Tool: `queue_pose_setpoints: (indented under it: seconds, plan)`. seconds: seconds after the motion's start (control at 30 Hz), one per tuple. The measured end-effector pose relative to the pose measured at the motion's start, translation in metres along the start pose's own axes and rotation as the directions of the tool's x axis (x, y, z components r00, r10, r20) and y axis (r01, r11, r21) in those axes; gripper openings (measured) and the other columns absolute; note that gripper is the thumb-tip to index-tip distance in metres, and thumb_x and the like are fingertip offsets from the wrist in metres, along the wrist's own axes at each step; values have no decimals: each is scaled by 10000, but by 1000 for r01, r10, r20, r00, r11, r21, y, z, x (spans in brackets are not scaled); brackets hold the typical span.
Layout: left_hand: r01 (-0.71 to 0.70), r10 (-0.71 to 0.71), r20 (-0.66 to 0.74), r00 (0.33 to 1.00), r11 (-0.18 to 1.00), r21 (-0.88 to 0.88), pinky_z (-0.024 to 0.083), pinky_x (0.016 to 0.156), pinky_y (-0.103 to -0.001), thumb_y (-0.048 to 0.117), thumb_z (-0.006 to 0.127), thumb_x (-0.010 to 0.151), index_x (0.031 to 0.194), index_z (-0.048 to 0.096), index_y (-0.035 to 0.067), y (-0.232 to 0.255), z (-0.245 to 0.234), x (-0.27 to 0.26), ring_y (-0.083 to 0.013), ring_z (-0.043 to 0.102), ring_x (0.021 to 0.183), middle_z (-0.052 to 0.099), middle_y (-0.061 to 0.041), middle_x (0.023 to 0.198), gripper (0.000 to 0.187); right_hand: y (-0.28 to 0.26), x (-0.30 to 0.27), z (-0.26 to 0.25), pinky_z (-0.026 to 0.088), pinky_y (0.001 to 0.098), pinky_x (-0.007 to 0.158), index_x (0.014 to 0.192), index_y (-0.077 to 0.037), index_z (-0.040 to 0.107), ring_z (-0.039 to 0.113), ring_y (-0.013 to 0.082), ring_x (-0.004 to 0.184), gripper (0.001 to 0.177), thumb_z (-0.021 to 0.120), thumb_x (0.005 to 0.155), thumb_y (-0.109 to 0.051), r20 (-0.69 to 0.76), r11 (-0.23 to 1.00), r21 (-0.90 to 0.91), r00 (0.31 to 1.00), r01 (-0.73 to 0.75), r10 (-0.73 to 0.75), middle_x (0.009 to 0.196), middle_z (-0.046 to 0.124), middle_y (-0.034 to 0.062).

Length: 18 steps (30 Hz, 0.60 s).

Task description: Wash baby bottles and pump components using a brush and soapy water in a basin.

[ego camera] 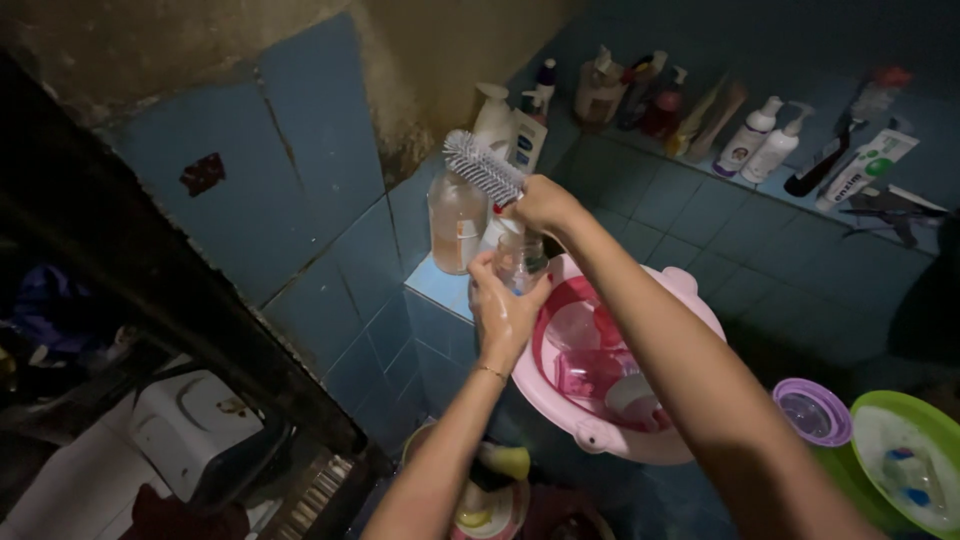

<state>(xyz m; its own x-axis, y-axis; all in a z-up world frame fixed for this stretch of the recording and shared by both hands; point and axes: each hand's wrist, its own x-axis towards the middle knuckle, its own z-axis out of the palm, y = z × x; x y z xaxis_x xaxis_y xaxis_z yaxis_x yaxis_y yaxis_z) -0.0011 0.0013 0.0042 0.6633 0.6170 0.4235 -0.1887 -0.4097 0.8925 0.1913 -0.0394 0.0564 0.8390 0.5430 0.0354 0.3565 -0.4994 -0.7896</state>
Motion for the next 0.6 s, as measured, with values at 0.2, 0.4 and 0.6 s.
queue_pose_setpoints:
  seconds: [0.2,0.4,0.6]
  plan:
    - [297,-62,377,924,737,-607,584,886,-456,202,812,792,1330,326,87,-52,-7,-14,-229,642,1090,590,-100,1227,734,-22,-64,-49,483,305,830,1411,-64,454,580,163,996,595,738,913,-221,-9,998,30,998,63,-62,1124,647,100]
    - [760,-148,757,637,-42,-648,606,865,-449,470,598,948,1351,525,123,-27,-36,-47,-269,682,1017,683,-102,1213,536,-64,-235,-134,509,305,760,1441,-170,563,582,136,861,482,517,972,-69,93,998,-2,993,-69,69,1005,680,49]
    - [841,205,816,541,-115,-528,592,901,-457,507,564,1090,1463,520,68,2,-17,-80,-308,669,1072,653,-161,1280,578,-58,-334,-172,555,320,782,1330,-148,647,681,155,881,390,559,956,-76,19,985,-157,996,-78,82,1030,779,70]
